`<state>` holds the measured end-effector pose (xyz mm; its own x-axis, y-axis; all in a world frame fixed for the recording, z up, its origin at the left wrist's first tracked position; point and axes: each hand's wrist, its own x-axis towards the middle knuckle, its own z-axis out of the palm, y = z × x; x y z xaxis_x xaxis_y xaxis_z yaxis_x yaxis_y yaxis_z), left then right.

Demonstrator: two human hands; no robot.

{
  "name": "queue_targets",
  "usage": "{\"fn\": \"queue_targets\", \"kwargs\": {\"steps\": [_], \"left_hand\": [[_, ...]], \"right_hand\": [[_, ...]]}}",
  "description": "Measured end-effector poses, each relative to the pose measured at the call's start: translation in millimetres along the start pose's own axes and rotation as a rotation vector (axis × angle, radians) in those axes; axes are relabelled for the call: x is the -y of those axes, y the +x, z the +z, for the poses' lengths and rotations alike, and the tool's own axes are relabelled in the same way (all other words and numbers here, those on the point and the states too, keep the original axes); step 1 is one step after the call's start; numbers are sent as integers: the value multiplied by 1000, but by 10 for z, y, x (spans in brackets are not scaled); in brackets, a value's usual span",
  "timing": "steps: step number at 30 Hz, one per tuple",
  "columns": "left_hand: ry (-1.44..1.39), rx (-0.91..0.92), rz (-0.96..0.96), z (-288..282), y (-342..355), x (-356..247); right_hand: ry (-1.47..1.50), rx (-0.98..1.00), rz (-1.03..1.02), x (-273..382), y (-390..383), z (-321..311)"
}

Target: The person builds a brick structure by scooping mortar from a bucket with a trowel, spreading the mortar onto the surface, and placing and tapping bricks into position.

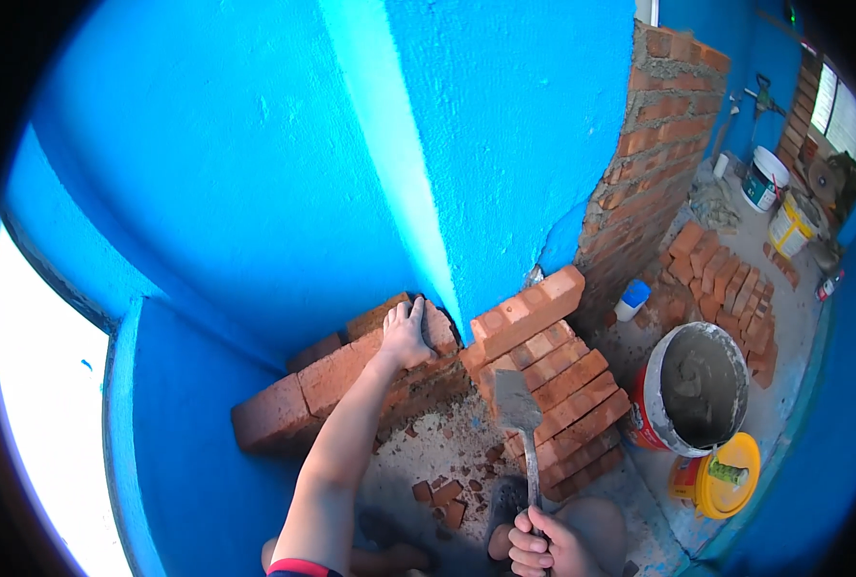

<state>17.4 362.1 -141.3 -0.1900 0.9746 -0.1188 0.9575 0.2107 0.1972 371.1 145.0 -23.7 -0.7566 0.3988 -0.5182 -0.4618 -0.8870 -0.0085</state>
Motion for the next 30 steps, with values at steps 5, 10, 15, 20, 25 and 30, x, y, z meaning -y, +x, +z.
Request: {"fn": "queue_targets", "kwargs": {"steps": [5, 10, 15, 20, 25, 30], "left_hand": [[-378, 20, -96, -186, -18, 193], [-407, 30, -24, -129, -290, 625], [-273, -96, 34, 0, -505, 630], [-266, -131, 63, 1, -476, 533], [-289, -164, 83, 73, -484, 588], [-280, -149, 63, 93, -515, 599]], "right_hand": [[-81, -30, -60, -30, -32, 86], [-607, -93, -308, 99, -172, 499], [-1281, 48, -454, 284, 114, 745], [-1743, -203, -749, 470, 896, 457], [-2005, -181, -1184, 552, 1726, 191], [-2010, -312, -1091, 539, 2000, 97]]}}
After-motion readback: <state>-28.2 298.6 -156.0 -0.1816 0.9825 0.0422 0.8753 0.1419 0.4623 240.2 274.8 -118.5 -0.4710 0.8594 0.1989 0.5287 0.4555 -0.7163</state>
